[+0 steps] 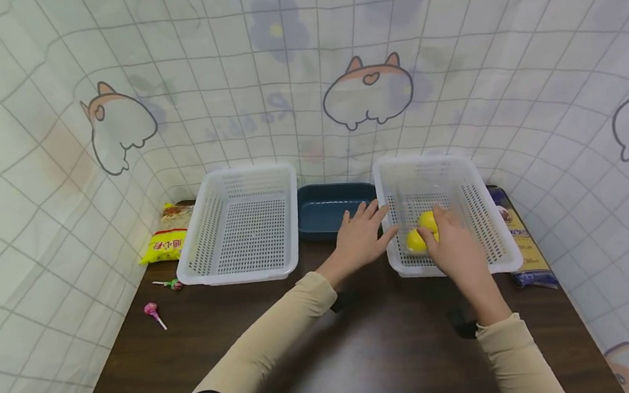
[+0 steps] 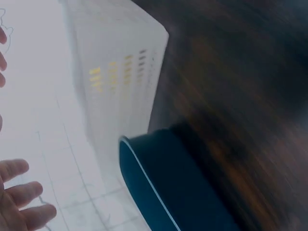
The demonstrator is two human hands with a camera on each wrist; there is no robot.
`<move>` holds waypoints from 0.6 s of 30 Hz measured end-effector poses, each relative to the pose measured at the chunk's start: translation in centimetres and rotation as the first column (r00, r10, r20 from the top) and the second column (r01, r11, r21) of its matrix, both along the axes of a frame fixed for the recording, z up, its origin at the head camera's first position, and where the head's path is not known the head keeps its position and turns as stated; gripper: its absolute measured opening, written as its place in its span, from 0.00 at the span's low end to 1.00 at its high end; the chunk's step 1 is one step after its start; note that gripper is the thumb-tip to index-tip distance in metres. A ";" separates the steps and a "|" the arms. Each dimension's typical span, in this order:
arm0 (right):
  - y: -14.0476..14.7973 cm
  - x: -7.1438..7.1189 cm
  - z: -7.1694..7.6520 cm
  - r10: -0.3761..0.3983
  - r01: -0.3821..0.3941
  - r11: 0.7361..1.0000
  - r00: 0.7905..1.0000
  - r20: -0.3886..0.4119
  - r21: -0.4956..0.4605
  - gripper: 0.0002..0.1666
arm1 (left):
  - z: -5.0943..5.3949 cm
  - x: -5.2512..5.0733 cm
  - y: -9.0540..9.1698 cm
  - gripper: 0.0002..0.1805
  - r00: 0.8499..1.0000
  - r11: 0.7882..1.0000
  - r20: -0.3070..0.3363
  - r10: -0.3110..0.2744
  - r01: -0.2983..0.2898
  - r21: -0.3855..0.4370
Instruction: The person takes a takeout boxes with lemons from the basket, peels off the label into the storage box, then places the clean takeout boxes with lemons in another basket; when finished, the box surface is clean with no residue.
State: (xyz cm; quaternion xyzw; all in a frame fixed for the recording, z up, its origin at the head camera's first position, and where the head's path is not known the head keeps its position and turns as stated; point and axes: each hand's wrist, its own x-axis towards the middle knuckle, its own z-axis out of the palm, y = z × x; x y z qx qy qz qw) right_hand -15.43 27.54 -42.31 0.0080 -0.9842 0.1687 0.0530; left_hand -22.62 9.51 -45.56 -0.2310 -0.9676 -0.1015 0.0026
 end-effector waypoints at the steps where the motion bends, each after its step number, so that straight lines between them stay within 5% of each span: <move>1: -0.5 0.2 -0.2 0.008 -0.008 1.000 1.000 -0.011 -0.007 0.42 | -0.2 0.3 -0.6 0.34 1.000 1.000 -0.013 0.009 -0.009 -0.003; 9: -4.0 1.0 -1.8 0.026 -0.030 0.999 0.994 -0.105 -0.037 0.41 | -1.8 2.5 -4.3 0.36 0.995 0.996 -0.065 0.074 -0.071 0.048; 14: -5.8 1.8 -2.9 0.026 -0.029 1.000 0.973 -0.229 -0.007 0.42 | -2.4 4.0 -6.1 0.36 0.988 0.992 -0.105 0.109 -0.102 0.070; 18: -7.0 2.7 -3.3 0.016 -0.013 1.000 0.970 -0.243 0.016 0.44 | -2.7 5.1 -7.5 0.37 0.982 0.989 -0.127 0.141 -0.133 0.069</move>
